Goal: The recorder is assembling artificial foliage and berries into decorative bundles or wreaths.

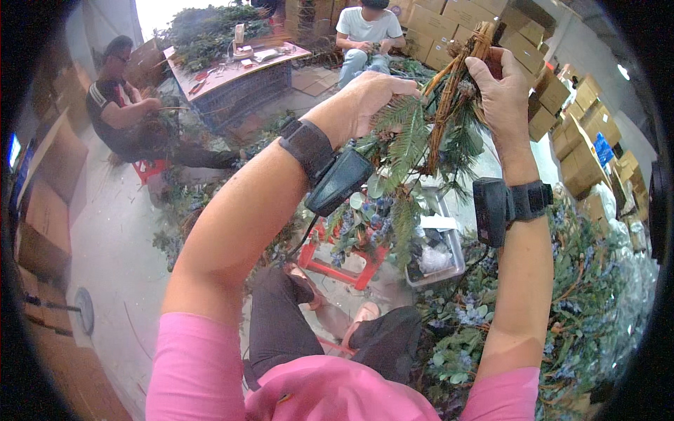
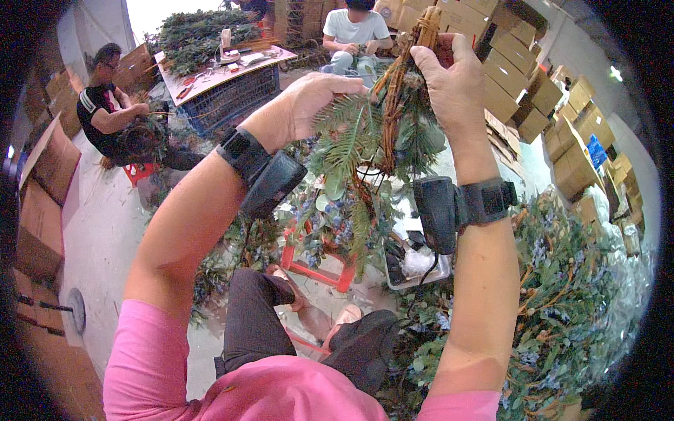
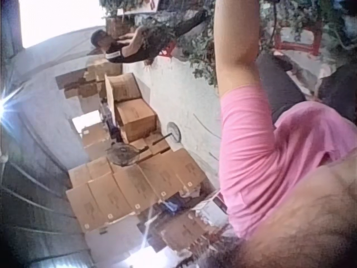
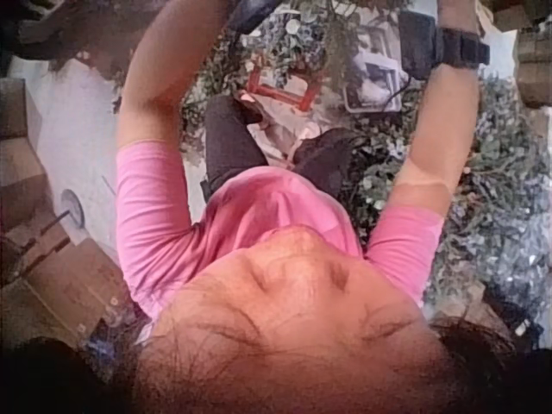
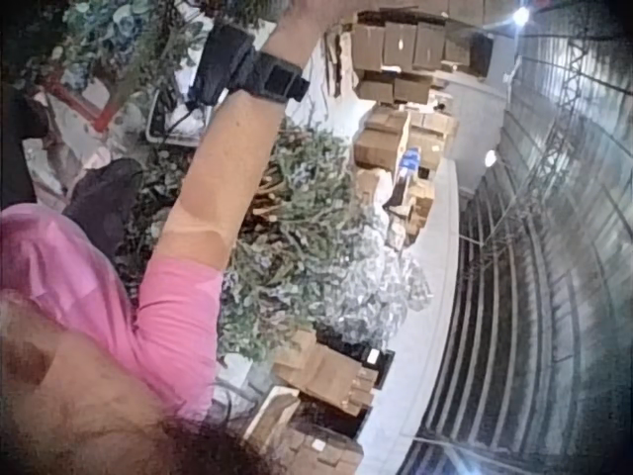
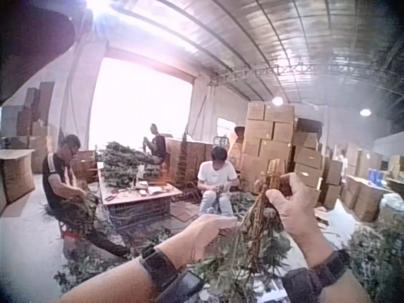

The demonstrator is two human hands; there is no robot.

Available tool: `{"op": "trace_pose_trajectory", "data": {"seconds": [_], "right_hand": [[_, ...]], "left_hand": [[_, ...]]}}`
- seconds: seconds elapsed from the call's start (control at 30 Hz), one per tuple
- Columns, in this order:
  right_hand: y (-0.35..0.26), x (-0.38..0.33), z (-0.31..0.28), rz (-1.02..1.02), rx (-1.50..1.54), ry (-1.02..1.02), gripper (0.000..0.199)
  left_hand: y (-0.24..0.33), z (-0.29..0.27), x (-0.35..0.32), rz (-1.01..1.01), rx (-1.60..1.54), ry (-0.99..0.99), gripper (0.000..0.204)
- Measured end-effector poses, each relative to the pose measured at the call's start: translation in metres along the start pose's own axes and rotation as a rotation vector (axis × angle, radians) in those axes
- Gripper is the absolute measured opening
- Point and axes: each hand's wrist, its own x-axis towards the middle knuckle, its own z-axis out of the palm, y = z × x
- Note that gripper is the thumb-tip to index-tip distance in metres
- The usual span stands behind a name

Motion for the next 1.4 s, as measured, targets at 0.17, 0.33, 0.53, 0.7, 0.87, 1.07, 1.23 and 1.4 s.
{"op": "trace_pose_trajectory", "data": {"seconds": [0.17, 0.33, 0.53, 0.7, 0.87, 1.07, 1.23, 1.4], "right_hand": [[0.002, 0.002, 0.006, -0.010, 0.024, -0.001, 0.027], [-0.005, 0.000, 0.004, -0.008, 0.009, 0.001, 0.026], [-0.007, -0.004, 0.002, 0.011, 0.078, 0.021, 0.025], [0.000, -0.003, 0.003, -0.033, 0.009, 0.001, 0.027], [0.006, -0.001, 0.001, -0.025, 0.043, -0.006, 0.028], [0.012, 0.002, 0.003, -0.052, -0.032, 0.003, 0.030], [0.013, 0.004, 0.005, -0.068, -0.039, 0.018, 0.031], [0.018, 0.011, 0.001, -0.068, 0.037, -0.062, 0.026]], "left_hand": [[-0.017, -0.006, 0.002, -0.137, -0.593, -0.246, 0.031], [-0.038, -0.027, 0.018, -0.047, -0.797, -0.749, 0.035], [-0.041, -0.013, 0.019, 0.087, -0.651, -0.450, 0.022], [-0.025, -0.005, 0.013, 0.025, -0.448, -0.261, 0.013], [-0.016, 0.013, 0.011, 0.182, 0.208, 0.127, 0.014], [-0.038, 0.017, 0.017, 0.629, 0.726, 0.417, 0.021], [-0.046, 0.025, 0.018, 0.699, 0.624, 0.512, 0.022], [-0.035, 0.012, 0.018, 0.593, 0.593, 0.320, 0.026]]}}
